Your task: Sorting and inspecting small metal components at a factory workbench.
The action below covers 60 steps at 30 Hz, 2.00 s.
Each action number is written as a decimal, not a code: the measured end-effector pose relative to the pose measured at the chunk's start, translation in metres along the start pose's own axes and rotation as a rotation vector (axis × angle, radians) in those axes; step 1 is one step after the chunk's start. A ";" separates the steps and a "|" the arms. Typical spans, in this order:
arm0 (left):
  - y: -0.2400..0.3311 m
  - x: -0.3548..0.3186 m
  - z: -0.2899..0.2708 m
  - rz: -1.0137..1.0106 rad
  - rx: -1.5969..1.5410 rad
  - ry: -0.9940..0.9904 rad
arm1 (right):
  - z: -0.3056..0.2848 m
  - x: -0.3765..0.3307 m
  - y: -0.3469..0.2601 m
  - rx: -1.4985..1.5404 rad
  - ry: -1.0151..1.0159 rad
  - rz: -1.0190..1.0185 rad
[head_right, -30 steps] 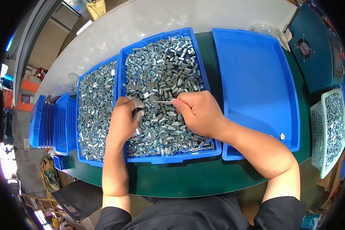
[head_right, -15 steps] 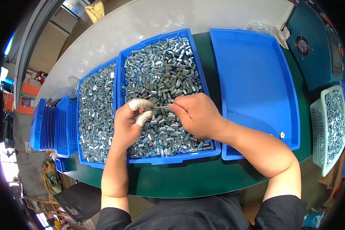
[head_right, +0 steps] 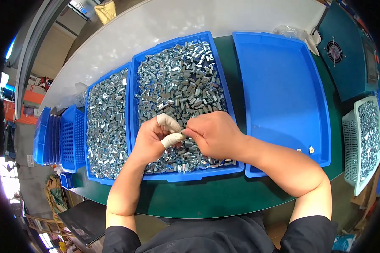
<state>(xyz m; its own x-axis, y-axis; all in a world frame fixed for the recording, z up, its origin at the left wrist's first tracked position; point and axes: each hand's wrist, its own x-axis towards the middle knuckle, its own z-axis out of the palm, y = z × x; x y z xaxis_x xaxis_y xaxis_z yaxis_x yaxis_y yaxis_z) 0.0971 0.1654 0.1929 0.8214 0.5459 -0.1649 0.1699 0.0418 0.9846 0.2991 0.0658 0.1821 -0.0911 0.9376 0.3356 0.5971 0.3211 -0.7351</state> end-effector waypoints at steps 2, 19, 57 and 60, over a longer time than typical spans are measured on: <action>-0.007 0.001 0.002 0.141 0.075 0.088 | -0.001 0.001 0.000 0.017 0.012 0.009; 0.012 -0.001 0.001 0.386 0.697 0.140 | 0.002 0.001 -0.002 0.148 0.021 0.086; -0.001 0.005 -0.012 0.152 -0.062 0.334 | -0.006 0.003 0.006 0.195 0.083 0.206; -0.001 0.005 -0.012 0.164 -0.056 0.354 | -0.006 0.004 0.005 0.197 0.084 0.195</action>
<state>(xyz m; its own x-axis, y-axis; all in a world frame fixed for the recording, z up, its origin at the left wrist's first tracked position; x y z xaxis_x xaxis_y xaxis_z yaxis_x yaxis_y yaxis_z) 0.0943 0.1779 0.1915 0.5953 0.8033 0.0160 0.0137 -0.0301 0.9995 0.3071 0.0702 0.1830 0.0813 0.9726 0.2177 0.4295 0.1629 -0.8882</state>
